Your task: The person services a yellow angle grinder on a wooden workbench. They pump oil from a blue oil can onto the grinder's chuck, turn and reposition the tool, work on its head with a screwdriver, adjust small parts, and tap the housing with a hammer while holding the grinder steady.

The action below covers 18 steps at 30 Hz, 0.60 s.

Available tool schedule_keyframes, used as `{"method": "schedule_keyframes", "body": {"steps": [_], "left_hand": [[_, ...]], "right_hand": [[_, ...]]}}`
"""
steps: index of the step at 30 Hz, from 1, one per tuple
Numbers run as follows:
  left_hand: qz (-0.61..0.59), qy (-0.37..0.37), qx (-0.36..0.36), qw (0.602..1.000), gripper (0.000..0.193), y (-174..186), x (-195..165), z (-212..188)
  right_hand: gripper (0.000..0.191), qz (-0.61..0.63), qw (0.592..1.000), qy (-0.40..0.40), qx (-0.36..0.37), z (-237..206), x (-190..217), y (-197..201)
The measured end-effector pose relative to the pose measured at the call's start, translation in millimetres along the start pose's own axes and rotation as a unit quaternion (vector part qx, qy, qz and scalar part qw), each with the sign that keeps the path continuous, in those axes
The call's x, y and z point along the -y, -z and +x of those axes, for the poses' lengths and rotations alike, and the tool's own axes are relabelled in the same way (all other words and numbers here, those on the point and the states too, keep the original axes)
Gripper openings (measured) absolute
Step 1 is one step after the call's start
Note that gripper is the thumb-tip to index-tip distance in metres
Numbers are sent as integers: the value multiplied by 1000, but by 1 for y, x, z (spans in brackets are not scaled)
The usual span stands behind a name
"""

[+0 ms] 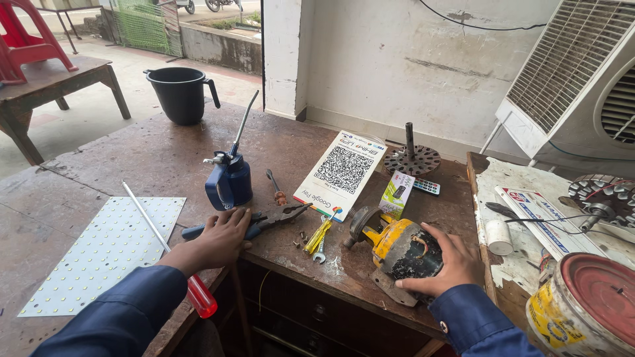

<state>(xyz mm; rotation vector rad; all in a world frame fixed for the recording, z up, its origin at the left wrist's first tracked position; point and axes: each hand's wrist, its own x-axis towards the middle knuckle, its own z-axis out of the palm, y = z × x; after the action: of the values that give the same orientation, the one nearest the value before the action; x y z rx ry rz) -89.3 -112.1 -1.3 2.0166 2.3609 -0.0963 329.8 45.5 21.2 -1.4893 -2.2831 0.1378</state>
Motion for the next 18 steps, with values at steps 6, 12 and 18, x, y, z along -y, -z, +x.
{"method": "schedule_keyframes", "body": {"steps": [6,12,18], "left_hand": [[72,-59,52,994,77,18,-2,4],[122,-49,65,989,78,24,-14,-2],[46,30,26,998,61,21,-29,-2]], "right_hand": [[126,-38,997,-47,-38,-10,6,-11],[126,-25,997,-54,-39,-14,8,-11],[124,-39,996,-71,-25,-21,8,-8]]}}
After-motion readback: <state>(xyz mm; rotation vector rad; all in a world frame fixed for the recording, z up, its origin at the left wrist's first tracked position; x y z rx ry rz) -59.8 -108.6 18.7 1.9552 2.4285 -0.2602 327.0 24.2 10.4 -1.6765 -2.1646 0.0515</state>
